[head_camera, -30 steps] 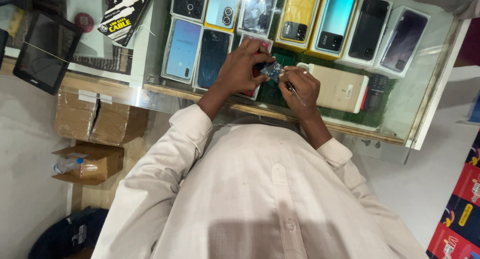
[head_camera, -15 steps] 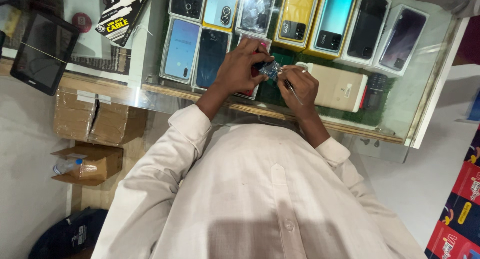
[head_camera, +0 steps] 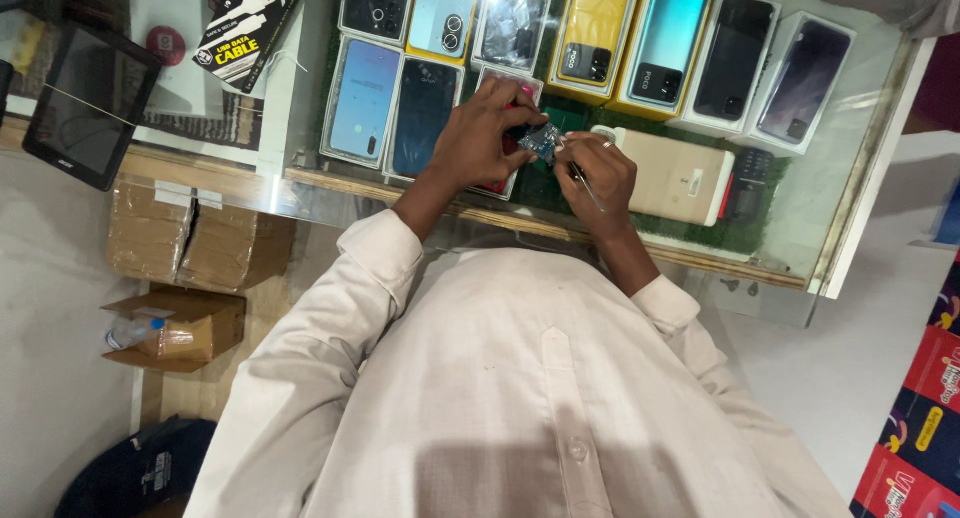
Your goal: The person holds a small blue circuit board and uses a metal tool to scrape or clean its surface. They repeatedly probe different areas of the board while occasionally lifting it to inspect the work. The task continues without a visible final state or placement of the board.
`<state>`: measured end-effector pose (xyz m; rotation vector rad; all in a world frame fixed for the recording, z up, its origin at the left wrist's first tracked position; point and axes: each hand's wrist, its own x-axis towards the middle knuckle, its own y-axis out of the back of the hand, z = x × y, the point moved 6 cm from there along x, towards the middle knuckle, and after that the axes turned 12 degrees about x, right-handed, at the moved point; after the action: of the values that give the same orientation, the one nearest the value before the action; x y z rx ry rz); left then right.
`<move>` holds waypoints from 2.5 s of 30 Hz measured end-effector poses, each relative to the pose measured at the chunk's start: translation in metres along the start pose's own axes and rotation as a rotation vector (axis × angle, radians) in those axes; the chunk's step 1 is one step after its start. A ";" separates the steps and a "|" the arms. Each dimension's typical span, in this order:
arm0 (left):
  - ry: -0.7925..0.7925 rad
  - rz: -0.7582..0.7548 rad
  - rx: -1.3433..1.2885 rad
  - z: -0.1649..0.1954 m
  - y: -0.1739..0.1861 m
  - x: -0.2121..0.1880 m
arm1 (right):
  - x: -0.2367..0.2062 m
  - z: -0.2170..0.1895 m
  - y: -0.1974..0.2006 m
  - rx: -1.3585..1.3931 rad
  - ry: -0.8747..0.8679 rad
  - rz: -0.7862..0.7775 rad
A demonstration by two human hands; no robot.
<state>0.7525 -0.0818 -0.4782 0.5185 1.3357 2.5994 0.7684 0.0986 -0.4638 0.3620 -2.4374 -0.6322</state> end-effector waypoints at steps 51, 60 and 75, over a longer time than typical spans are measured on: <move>-0.021 0.027 0.006 -0.006 -0.005 -0.038 | -0.032 -0.010 -0.024 0.002 -0.003 0.019; -0.019 0.022 -0.003 -0.006 -0.010 -0.040 | -0.037 -0.004 -0.025 0.007 -0.006 0.038; -0.015 0.026 -0.001 0.000 -0.014 -0.046 | -0.045 -0.006 -0.023 0.013 -0.023 0.026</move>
<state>0.7952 -0.0883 -0.5002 0.5572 1.3312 2.6118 0.8104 0.0946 -0.4928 0.3296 -2.4656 -0.6128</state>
